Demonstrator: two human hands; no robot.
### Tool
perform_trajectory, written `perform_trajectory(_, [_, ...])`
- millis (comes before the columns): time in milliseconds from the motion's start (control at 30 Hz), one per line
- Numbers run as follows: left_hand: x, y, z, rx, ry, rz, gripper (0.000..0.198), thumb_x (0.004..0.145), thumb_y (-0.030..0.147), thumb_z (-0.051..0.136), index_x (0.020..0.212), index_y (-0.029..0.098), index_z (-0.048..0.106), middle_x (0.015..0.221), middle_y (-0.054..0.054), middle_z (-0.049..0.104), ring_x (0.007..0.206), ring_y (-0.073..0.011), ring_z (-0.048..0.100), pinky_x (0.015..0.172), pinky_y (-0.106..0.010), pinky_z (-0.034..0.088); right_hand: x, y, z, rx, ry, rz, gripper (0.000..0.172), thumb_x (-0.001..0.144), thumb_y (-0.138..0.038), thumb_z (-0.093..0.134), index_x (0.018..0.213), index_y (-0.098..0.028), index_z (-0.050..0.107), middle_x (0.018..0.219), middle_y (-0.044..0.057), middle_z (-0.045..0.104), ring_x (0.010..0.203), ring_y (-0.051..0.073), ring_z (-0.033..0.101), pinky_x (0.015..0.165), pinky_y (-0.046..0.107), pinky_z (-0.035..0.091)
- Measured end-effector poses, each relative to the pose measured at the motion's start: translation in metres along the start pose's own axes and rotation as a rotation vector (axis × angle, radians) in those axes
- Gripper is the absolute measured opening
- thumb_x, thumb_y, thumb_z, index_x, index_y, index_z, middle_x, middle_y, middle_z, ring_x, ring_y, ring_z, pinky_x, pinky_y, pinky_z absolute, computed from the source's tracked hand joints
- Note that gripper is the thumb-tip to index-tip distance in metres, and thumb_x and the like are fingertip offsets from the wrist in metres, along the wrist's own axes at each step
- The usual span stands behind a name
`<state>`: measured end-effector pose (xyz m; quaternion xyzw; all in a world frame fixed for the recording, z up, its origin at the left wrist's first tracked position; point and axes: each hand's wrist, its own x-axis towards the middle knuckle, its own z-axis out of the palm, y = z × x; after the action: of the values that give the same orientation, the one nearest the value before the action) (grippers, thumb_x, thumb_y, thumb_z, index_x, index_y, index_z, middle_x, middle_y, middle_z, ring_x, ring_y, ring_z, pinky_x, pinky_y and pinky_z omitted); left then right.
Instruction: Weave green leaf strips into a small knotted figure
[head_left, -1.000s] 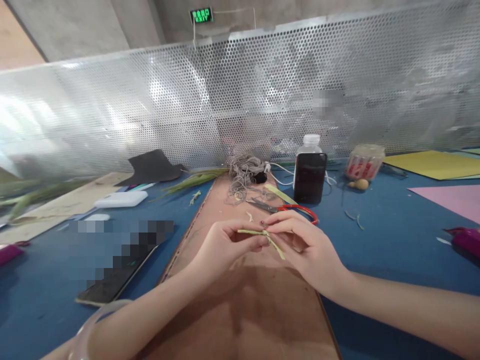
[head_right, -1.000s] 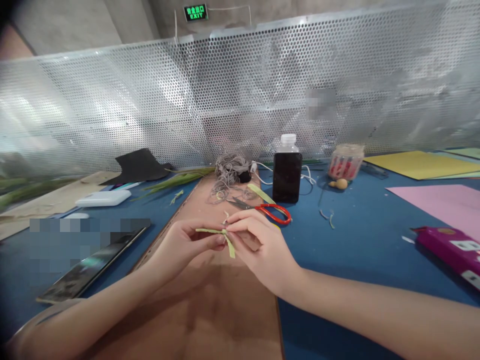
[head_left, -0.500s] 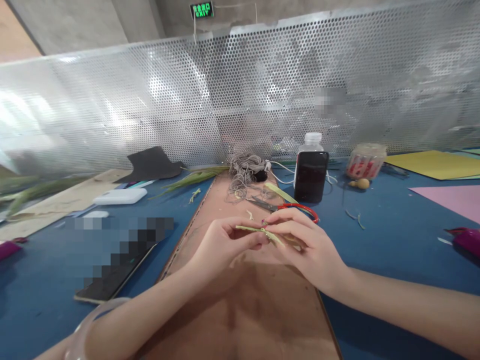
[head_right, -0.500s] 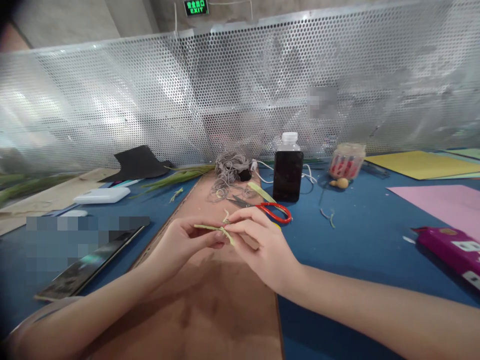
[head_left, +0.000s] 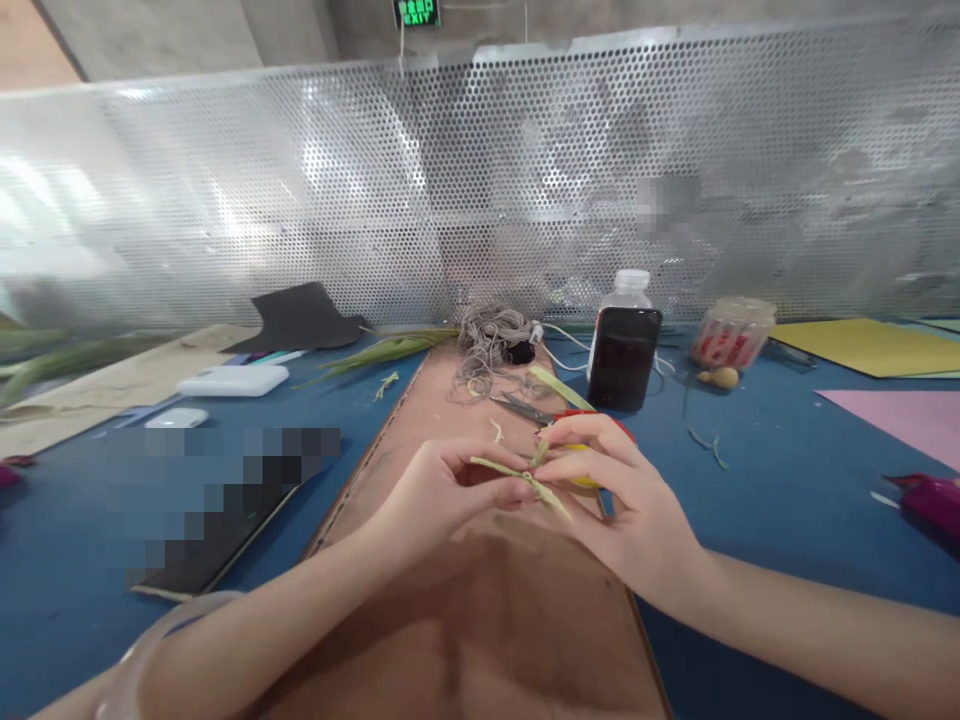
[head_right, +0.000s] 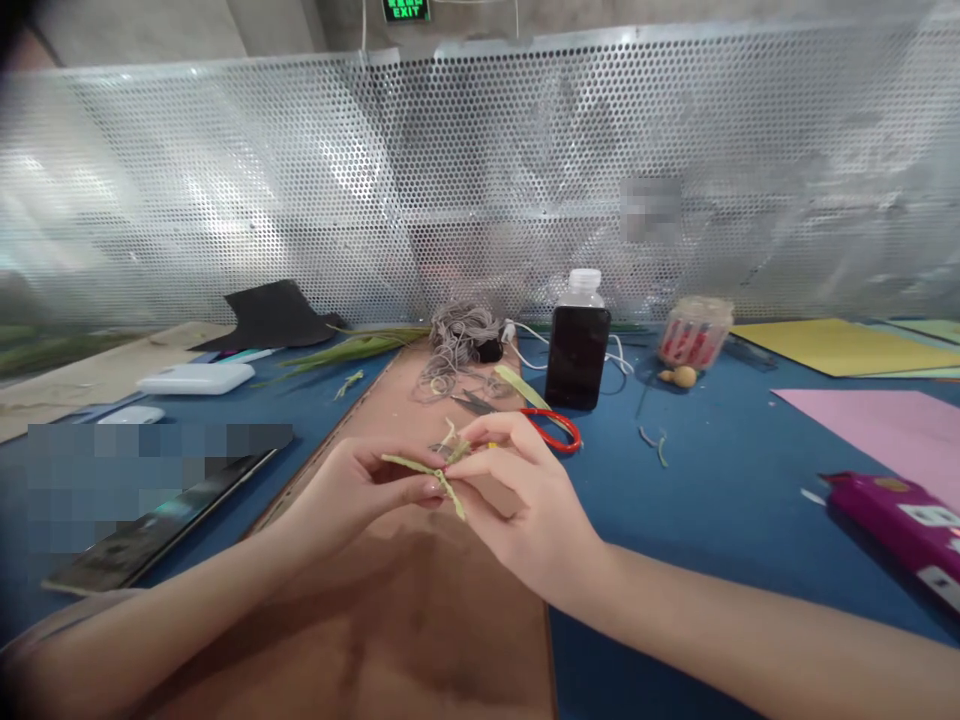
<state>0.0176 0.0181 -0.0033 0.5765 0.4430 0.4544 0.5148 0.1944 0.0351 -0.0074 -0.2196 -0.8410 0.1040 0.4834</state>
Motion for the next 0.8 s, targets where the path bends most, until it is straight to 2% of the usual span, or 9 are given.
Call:
perform_trajectory(200, [-0.003, 0.000, 0.000, -0.016, -0.060, 0.071, 0.011, 0.065, 0.016, 0.071, 0.075, 0.020, 0.069, 0.075, 0.003, 0.072, 0.070, -0.0096, 0.065, 0.065, -0.016, 0.050, 0.000, -0.001, -0.003, -0.002, -0.025, -0.021, 0.012, 0.075, -0.008, 0.057, 0.080, -0.017, 0.062, 0.099, 0.008, 0.050, 0.095, 0.016, 0.053, 0.082, 0.028, 0.046])
perform_trajectory(333, [-0.001, -0.001, -0.001, -0.055, -0.069, 0.061, 0.010, 0.068, 0.019, 0.069, 0.078, 0.018, 0.069, 0.076, 0.001, 0.071, 0.068, -0.0099, 0.064, 0.065, -0.018, 0.051, -0.002, -0.004, -0.005, -0.021, -0.073, -0.034, 0.020, 0.075, -0.004, 0.052, 0.087, -0.017, 0.061, 0.111, 0.010, 0.046, 0.105, 0.019, 0.047, 0.090, 0.033, 0.041])
perform_trajectory(500, [0.004, -0.003, -0.004, -0.130, -0.092, 0.010, 0.013, 0.069, 0.022, 0.069, 0.078, 0.014, 0.068, 0.075, -0.002, 0.070, 0.068, -0.0118, 0.063, 0.068, -0.024, 0.052, 0.000, -0.004, -0.008, 0.009, -0.179, 0.023, 0.026, 0.079, -0.006, 0.046, 0.094, -0.020, 0.062, 0.116, 0.009, 0.041, 0.112, 0.019, 0.041, 0.093, 0.035, 0.038])
perform_trajectory(700, [0.007, -0.004, -0.007, -0.290, -0.110, -0.089, 0.013, 0.071, 0.024, 0.067, 0.078, 0.012, 0.067, 0.077, -0.005, 0.070, 0.072, -0.0137, 0.065, 0.072, -0.025, 0.051, 0.000, 0.004, -0.006, 0.014, -0.228, 0.141, 0.021, 0.082, -0.013, 0.045, 0.092, -0.020, 0.062, 0.127, 0.011, 0.035, 0.120, 0.023, 0.031, 0.099, 0.044, 0.029])
perform_trajectory(800, [0.009, -0.007, -0.008, -0.377, -0.114, -0.139, 0.013, 0.070, 0.022, 0.068, 0.077, 0.011, 0.067, 0.076, -0.004, 0.070, 0.069, -0.0125, 0.065, 0.070, -0.024, 0.051, -0.001, 0.006, -0.003, 0.057, -0.140, 0.163, 0.020, 0.082, -0.014, 0.045, 0.096, -0.021, 0.058, 0.119, 0.010, 0.040, 0.114, 0.021, 0.037, 0.095, 0.042, 0.033])
